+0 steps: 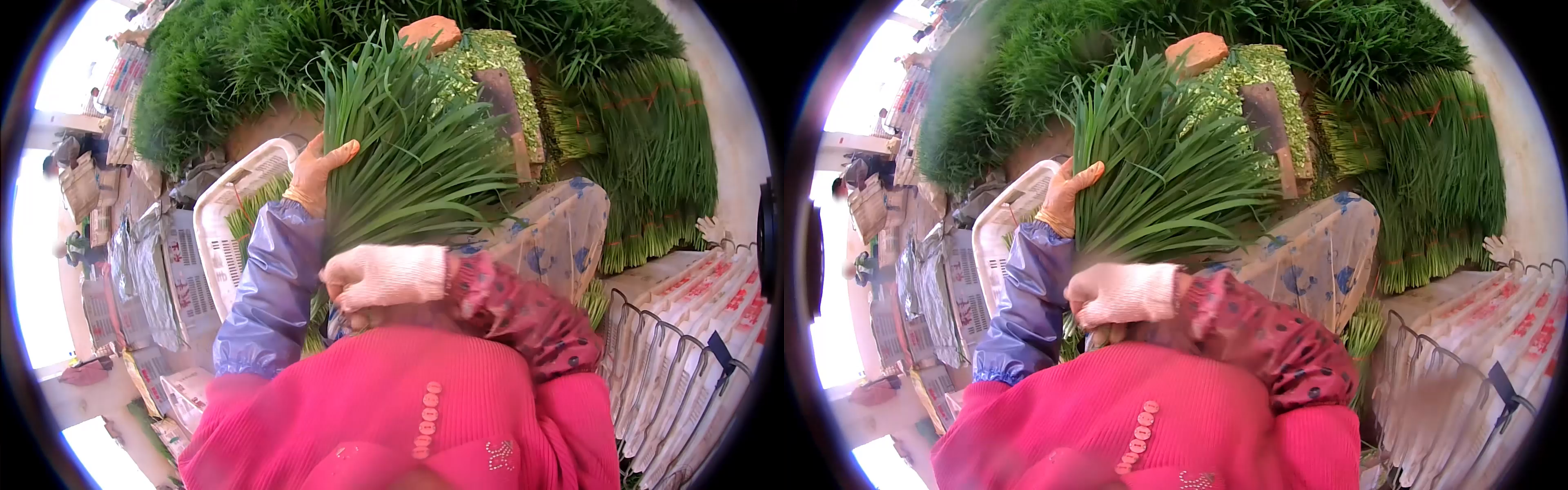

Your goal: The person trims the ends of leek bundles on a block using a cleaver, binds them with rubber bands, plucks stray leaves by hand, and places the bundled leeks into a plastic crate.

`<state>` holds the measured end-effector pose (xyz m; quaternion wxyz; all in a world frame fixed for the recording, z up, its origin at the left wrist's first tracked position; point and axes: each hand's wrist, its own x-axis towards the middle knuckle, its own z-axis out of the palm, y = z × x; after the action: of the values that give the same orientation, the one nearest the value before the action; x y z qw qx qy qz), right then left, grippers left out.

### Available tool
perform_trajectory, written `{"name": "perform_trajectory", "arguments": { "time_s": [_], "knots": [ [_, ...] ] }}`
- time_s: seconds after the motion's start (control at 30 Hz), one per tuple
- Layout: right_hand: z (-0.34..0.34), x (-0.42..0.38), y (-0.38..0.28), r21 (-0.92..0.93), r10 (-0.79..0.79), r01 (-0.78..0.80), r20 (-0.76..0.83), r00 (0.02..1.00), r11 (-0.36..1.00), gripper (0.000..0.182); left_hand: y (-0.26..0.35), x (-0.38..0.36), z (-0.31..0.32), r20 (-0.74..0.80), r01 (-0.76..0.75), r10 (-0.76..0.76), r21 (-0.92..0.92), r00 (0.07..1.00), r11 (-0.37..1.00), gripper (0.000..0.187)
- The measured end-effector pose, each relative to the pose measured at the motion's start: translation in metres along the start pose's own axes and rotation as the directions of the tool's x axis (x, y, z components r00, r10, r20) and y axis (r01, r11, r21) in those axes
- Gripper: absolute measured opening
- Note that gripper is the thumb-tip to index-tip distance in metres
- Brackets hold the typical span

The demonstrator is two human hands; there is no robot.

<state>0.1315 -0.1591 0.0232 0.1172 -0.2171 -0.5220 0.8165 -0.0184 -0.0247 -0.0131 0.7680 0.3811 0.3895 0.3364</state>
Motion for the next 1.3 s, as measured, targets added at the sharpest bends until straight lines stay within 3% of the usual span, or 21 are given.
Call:
{"name": "perform_trajectory", "arguments": {
  "time_s": [0.03,0.1,0.17,0.23,0.3,0.33,0.37,0.53,0.63,0.67,0.77,0.8,0.9,0.97,1.03,1.1,1.23,1.3],
  "knots": [
    [0.0,-0.004,0.001,-0.205,-0.12,0.084,-0.171,0.978,0.975,0.025,-0.003,-0.003,0.0,-0.014,-0.032,0.032,-0.013,0.999,0.999,0.037],
    [-0.01,-0.024,-0.021,-0.599,-0.199,-0.047,-0.338,0.92,0.799,0.024,-0.007,-0.006,-0.004,-0.033,-0.06,0.059,-0.027,0.998,0.998,0.037],
    [-0.014,-0.019,-0.007,-0.719,-0.536,-0.04,-0.553,0.637,0.694,0.023,-0.013,-0.002,-0.009,-0.095,-0.127,0.128,0.02,0.987,0.992,0.038],
    [-0.016,-0.019,-0.019,-0.723,-0.561,-0.33,-0.684,0.466,0.607,0.033,-0.006,-0.007,-0.003,-0.101,-0.111,0.125,0.128,0.987,0.986,0.041],
    [-0.034,-0.012,0.003,-0.768,-0.66,-0.453,-0.63,0.409,0.453,0.037,-0.008,-0.009,0.004,-0.134,-0.139,0.145,0.048,0.98,0.989,0.042],
    [-0.037,-0.01,0.012,-0.761,-0.643,-0.527,-0.625,0.442,0.378,0.034,-0.007,-0.01,0.007,-0.129,-0.142,0.147,0.049,0.981,0.989,0.042],
    [-0.037,-0.011,0.018,-0.706,-0.515,-0.591,-0.699,0.496,0.39,0.036,-0.007,-0.011,0.008,-0.144,-0.15,0.154,0.036,0.977,0.988,0.042],
    [-0.045,-0.033,0.036,-0.708,-0.629,-0.489,-0.694,0.35,0.509,0.03,-0.005,-0.016,0.009,-0.154,-0.125,0.12,-0.027,0.981,0.992,0.04],
    [-0.057,-0.05,0.027,-0.515,-0.509,-0.45,-0.848,0.145,0.73,0.021,-0.011,-0.013,0.004,-0.141,-0.157,0.151,-0.038,0.978,0.987,0.039],
    [-0.062,-0.055,0.026,-0.53,-0.557,-0.44,-0.827,0.08,0.724,0.017,-0.011,-0.013,0.005,-0.137,-0.155,0.148,-0.041,0.979,0.987,0.039],
    [-0.067,-0.062,0.015,-0.588,-0.591,-0.235,-0.804,0.065,0.774,0.014,-0.014,-0.014,0.007,-0.149,-0.168,0.156,-0.067,0.976,0.984,0.039],
    [-0.064,-0.062,0.008,-0.585,-0.589,-0.237,-0.806,0.064,0.775,0.014,-0.014,-0.012,0.005,-0.152,-0.161,0.151,-0.052,0.977,0.986,0.038],
    [-0.058,-0.056,-0.008,-0.668,-0.58,-0.296,-0.742,0.337,0.682,0.015,-0.01,-0.014,0.007,-0.116,-0.149,0.142,-0.058,0.983,0.987,0.038],
    [-0.054,-0.045,-0.004,-0.83,-0.624,-0.381,-0.558,0.547,0.407,0.019,-0.007,-0.017,0.009,-0.074,-0.153,0.147,-0.077,0.986,0.985,0.038],
    [-0.049,-0.033,0.006,-0.857,-0.606,-0.372,-0.516,0.606,0.358,0.028,-0.005,-0.021,0.01,-0.084,-0.168,0.161,-0.087,0.983,0.982,0.038],
    [-0.045,-0.031,0.005,-0.702,-0.386,-0.548,-0.71,0.588,0.455,0.03,-0.01,-0.019,0.005,-0.117,-0.192,0.178,-0.114,0.977,0.975,0.038],
    [-0.044,-0.038,0.005,-0.718,-0.411,-0.512,-0.693,0.592,0.472,0.029,-0.01,-0.019,0.008,-0.114,-0.192,0.177,-0.145,0.978,0.971,0.038],
    [-0.045,-0.044,-0.006,-0.681,-0.57,-0.461,-0.731,0.375,0.569,0.025,-0.011,-0.02,0.011,-0.136,-0.2,0.181,-0.143,0.974,0.969,0.039]
  ]
}}
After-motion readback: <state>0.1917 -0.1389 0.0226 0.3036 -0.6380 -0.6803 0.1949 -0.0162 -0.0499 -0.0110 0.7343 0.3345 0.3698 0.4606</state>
